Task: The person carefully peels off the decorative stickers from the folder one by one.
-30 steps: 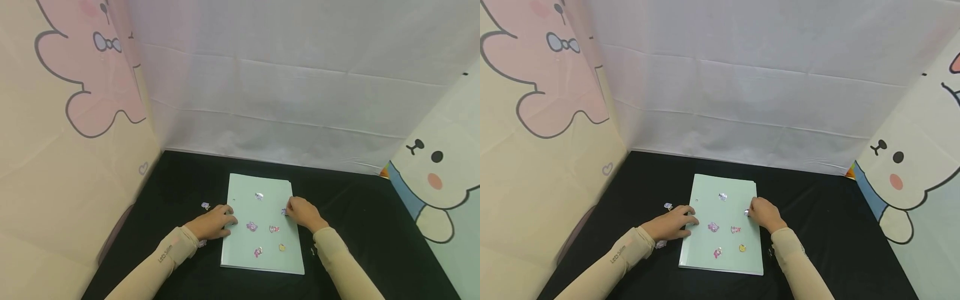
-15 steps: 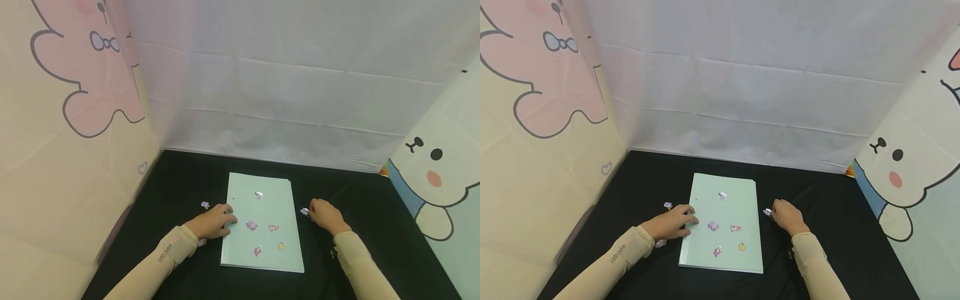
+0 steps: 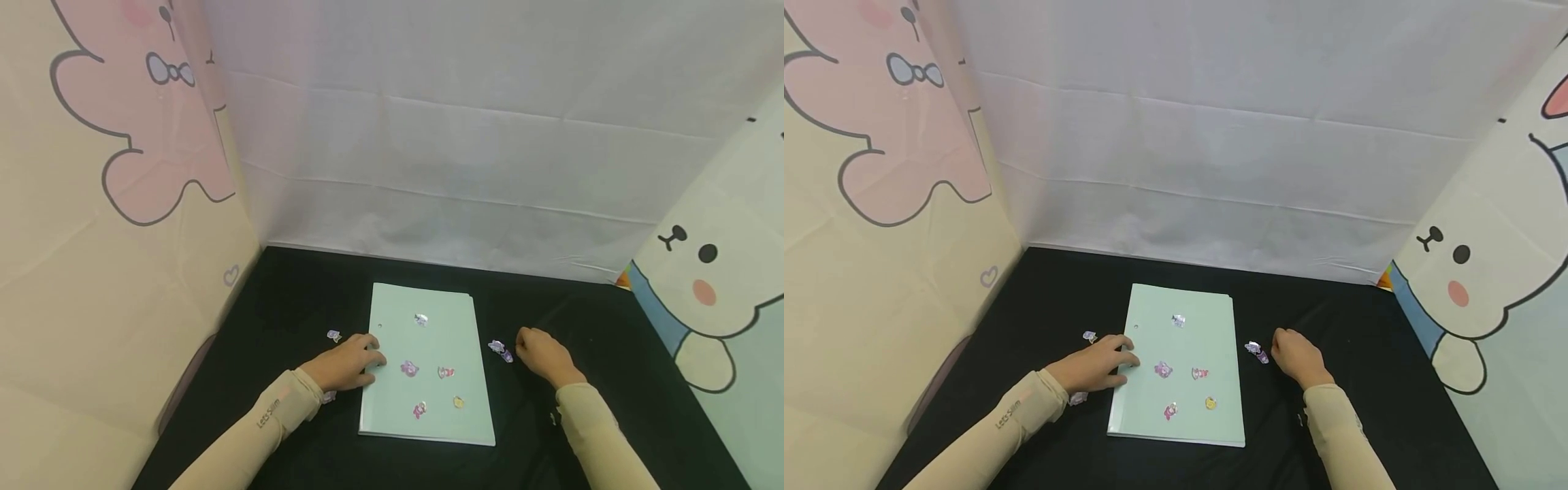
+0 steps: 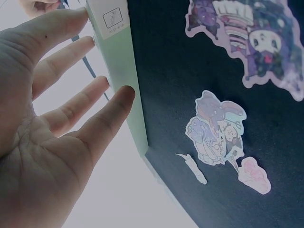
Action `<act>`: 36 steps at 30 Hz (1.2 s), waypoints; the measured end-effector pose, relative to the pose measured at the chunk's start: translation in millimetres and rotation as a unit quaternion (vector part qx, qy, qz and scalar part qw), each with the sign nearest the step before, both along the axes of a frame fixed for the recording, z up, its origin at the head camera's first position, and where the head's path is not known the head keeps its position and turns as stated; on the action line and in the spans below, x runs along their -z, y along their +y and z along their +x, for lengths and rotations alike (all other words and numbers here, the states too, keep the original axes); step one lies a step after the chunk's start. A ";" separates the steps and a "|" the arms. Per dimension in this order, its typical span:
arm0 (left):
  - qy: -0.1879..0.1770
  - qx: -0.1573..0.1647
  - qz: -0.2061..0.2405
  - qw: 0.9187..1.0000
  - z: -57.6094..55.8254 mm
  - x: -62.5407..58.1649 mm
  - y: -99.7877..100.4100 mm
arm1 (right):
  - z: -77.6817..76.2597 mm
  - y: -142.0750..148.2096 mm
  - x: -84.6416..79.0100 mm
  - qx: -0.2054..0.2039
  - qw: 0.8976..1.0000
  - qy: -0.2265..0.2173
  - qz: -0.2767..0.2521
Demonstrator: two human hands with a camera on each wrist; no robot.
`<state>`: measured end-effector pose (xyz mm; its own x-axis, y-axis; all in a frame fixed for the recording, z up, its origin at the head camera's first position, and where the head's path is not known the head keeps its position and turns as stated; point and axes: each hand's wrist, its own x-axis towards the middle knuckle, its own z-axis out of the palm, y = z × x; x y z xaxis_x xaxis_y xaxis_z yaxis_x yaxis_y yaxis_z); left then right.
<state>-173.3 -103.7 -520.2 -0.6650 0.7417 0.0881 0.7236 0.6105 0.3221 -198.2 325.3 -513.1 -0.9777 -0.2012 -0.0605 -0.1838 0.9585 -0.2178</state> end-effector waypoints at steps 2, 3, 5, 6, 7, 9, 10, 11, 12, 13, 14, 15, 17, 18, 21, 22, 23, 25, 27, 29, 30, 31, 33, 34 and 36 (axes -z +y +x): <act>0.000 0.000 0.000 1.000 0.5 0.4 -0.3 | -0.4 -0.2 0.3 -0.001 1.000 0.000 -0.001; 0.000 0.000 0.000 1.000 0.6 0.6 -0.3 | -0.7 -0.6 0.5 -0.001 1.000 0.001 -0.001; 0.002 -0.001 -0.002 1.000 0.8 0.9 -0.4 | -1.7 -1.8 0.5 -0.002 1.000 0.004 -0.001; 0.002 -0.001 -0.001 1.000 1.0 0.9 -0.5 | -2.2 -2.8 0.2 -0.003 1.000 0.005 -0.002; 0.002 -0.001 0.000 1.000 1.0 1.0 -0.5 | -2.6 -3.8 0.2 -0.003 1.000 0.006 -0.003; 0.003 -0.002 0.000 1.000 0.9 1.2 -0.4 | -3.5 -6.9 -0.2 -0.005 1.000 0.007 -0.004; 0.004 -0.002 -0.001 1.000 0.9 1.0 -0.4 | -4.0 -8.6 -0.4 -0.005 1.000 0.008 -0.006; 0.003 -0.003 -0.001 1.000 1.0 0.7 -0.4 | -4.2 -10.6 -0.6 -0.006 1.000 0.006 -0.007; 0.002 -0.003 -0.001 1.000 1.1 0.5 -0.3 | -4.6 -12.6 -1.0 -0.007 1.000 0.005 -0.010; 0.002 -0.003 -0.001 1.000 1.2 0.1 -0.3 | -5.0 -14.7 -1.3 -0.008 1.000 0.004 -0.011; 0.001 -0.003 -0.001 1.000 1.4 -0.4 -0.4 | -5.2 -17.0 -1.5 -0.008 1.000 0.003 -0.012; 0.000 -0.003 -0.001 1.000 1.6 -1.0 -0.4 | -5.5 -19.2 -1.5 -0.009 1.000 0.003 -0.013; -0.001 -0.004 0.000 1.000 2.0 -1.7 -0.5 | -5.9 -23.9 -1.5 -0.010 1.000 0.002 -0.016; -0.001 -0.004 0.001 1.000 1.9 -1.9 -0.4 | -6.4 -26.2 -1.2 -0.012 1.000 0.003 -0.017; 0.000 -0.005 0.000 1.000 1.9 -2.1 -0.5 | -8.0 -34.1 -0.3 -0.016 1.000 0.007 -0.019; 0.000 -0.005 -0.001 1.000 1.9 -1.8 -0.6 | -8.7 -37.0 0.1 -0.017 1.000 0.008 -0.020; 0.000 -0.006 -0.002 1.000 1.7 -1.5 -0.7 | -9.6 -40.2 0.7 -0.019 1.000 0.010 -0.019; 0.001 -0.009 -0.006 1.000 1.1 0.3 -1.1 | -11.9 -47.2 1.9 -0.023 0.999 0.011 -0.019; 0.004 -0.010 -0.007 1.000 0.7 2.0 -1.3 | -14.9 -54.4 3.7 -0.028 0.999 0.014 -0.017; 0.007 -0.010 -0.006 1.000 0.2 3.9 -1.3 | -17.9 -62.1 5.2 -0.034 0.999 0.018 -0.014; 0.007 -0.009 -0.005 1.000 0.1 4.7 -1.2 | -19.5 -66.0 5.5 -0.036 0.999 0.020 -0.013; 0.007 -0.009 -0.004 1.000 0.2 5.2 -1.1 | -20.9 -69.7 6.2 -0.038 0.999 0.022 -0.011; 0.008 -0.009 -0.005 1.000 0.4 6.3 -0.8 | -23.3 -77.2 6.3 -0.039 0.999 0.021 -0.007; 0.007 -0.009 -0.008 1.000 0.4 6.8 -0.6 | -24.3 -81.2 6.1 -0.039 0.999 0.020 -0.007; 0.005 -0.010 -0.012 1.000 0.7 7.1 -0.3 | -26.4 -88.5 5.6 -0.042 0.999 0.019 -0.007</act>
<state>-172.5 -104.0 -527.3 -0.6792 0.7299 0.0769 0.7138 0.6326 0.3005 -224.6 236.8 -518.7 -0.9586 -0.2840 -0.0205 -0.2725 0.9360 -0.2229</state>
